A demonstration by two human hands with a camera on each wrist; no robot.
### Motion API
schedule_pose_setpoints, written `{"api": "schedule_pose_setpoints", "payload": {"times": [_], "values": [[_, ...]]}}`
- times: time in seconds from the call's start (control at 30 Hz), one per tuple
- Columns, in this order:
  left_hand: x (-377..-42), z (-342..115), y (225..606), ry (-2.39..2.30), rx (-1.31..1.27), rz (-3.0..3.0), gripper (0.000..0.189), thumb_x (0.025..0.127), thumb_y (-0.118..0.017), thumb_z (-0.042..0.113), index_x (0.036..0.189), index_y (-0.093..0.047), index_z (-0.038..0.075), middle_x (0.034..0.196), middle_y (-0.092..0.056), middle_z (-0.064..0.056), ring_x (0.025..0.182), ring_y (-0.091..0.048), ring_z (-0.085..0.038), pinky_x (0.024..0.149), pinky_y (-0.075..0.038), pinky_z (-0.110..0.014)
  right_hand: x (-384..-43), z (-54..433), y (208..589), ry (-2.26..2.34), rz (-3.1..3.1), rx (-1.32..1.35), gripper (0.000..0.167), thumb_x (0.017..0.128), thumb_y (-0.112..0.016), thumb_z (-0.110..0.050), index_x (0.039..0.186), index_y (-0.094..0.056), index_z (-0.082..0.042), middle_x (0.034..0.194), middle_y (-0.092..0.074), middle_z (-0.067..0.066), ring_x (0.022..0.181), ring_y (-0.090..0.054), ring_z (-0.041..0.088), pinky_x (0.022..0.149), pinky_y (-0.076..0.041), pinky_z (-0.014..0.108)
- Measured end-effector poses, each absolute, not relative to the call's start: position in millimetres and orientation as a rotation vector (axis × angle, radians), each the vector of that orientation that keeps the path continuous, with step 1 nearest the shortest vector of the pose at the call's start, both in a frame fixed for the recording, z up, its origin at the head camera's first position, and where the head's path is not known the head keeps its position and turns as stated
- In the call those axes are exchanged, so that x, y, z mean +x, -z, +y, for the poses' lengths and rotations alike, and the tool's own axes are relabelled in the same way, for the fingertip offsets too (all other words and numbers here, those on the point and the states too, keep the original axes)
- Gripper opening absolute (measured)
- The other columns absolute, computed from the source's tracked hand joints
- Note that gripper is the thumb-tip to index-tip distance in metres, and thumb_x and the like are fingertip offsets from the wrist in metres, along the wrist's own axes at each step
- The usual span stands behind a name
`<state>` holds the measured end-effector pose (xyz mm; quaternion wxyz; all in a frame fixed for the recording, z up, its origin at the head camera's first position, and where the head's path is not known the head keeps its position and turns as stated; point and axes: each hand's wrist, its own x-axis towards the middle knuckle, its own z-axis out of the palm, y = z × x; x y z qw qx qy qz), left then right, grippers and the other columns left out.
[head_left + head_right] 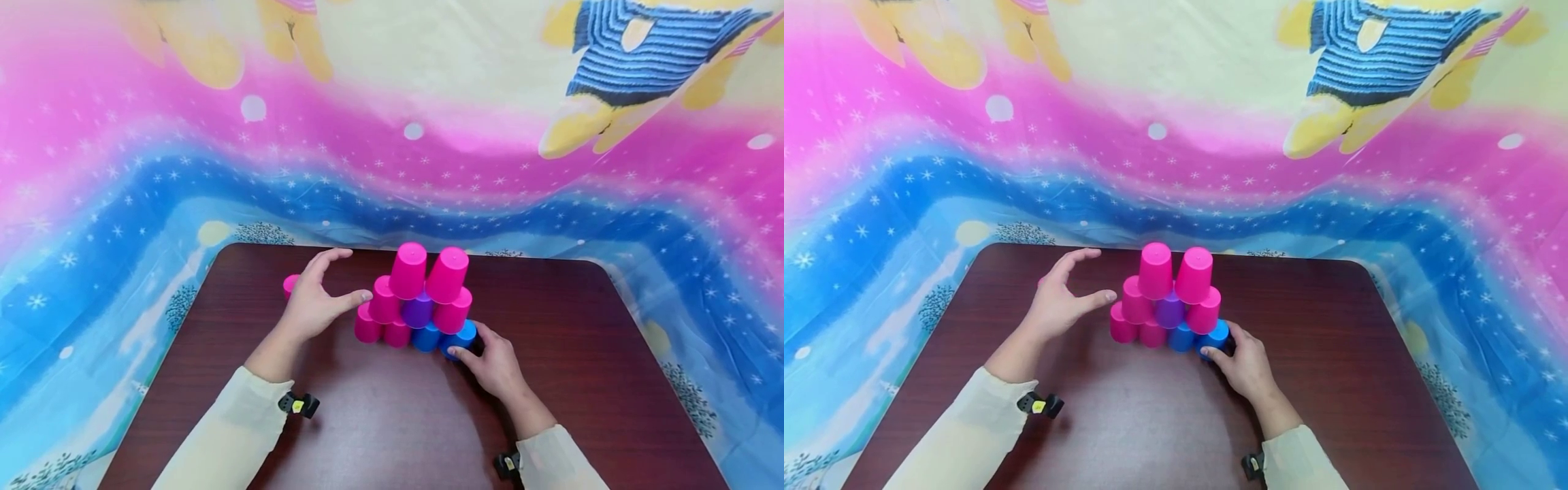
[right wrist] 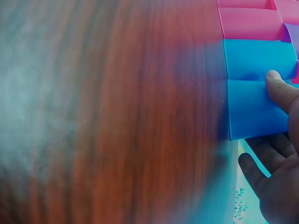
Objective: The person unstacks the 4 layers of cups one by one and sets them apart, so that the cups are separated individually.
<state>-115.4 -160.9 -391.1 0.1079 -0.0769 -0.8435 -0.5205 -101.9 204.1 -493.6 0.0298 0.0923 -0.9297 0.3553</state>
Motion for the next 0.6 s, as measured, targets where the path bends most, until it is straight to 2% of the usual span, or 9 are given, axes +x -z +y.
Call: {"api": "schedule_pose_setpoints", "payload": {"times": [0.6], "values": [[-120, -128, 385, 1.647, -0.25, -2.536, 0.079, 0.077, -0.088, 0.053, 0.145, -0.054, 0.032, 0.148, -0.051, 0.007, 0.141, -0.043, -0.021, 0.11, -0.043, -0.063, -101, 204, 494, -1.082, -2.871, 0.282, 0.068, 0.087, -0.084, -0.042, 0.143, -0.058, -0.013, 0.13, -0.069, 0.012, 0.117, -0.067, 0.033, 0.097, -0.056, 0.055]]}}
